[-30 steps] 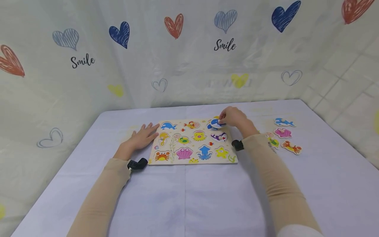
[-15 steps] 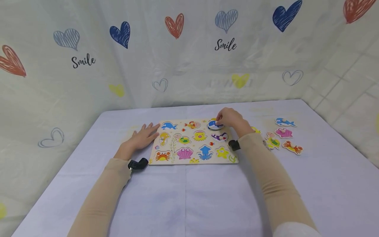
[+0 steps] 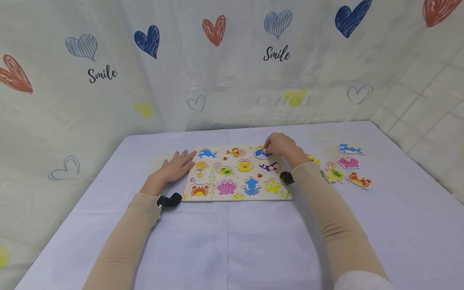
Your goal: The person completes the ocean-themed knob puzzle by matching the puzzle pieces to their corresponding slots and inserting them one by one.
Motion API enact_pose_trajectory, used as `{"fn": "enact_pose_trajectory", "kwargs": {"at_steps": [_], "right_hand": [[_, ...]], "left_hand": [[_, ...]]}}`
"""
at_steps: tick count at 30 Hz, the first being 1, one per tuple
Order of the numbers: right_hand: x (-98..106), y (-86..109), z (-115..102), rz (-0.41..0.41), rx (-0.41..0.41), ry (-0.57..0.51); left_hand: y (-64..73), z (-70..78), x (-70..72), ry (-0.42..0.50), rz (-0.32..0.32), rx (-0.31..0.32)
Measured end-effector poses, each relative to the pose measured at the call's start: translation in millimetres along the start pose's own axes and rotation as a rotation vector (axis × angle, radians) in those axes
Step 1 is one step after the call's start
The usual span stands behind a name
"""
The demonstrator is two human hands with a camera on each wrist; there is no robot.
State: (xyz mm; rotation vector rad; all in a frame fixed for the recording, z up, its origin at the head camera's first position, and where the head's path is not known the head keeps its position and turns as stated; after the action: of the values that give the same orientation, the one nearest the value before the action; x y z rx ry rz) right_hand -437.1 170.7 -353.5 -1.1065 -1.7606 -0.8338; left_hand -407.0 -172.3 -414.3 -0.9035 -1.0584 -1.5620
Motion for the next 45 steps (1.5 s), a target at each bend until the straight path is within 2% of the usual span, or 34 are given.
{"fn": "enact_pose_trajectory", "kwargs": {"at_steps": [22, 36, 45], "right_hand": [[2.5, 3.4, -3.4, -0.027, 0.011, 0.005], [25.0, 34.3, -6.3, -0.002, 0.106, -0.022], [36.6, 60.9, 5.1, 0.043, 0.127, -0.048]], "left_hand": [[1.3, 4.0, 0.7, -0.004, -0.008, -0.005], [3.0, 0.9, 1.1, -0.009, -0.001, 0.008], [2.5, 1.8, -0.3, -0.006, -0.005, 0.010]]}}
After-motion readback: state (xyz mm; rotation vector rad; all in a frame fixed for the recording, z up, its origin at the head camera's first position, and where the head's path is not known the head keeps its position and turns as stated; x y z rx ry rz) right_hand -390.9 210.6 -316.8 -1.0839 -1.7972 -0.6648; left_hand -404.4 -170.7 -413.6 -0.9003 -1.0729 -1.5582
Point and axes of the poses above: each hand's wrist, its own y-axis away from the middle knuckle, its own x-axis out of the back of the hand, z = x × y, the point moved 8 cm from there along -y, towards the middle knuckle, and after that the axes turned 9 degrees about x, right-handed, at the moved point
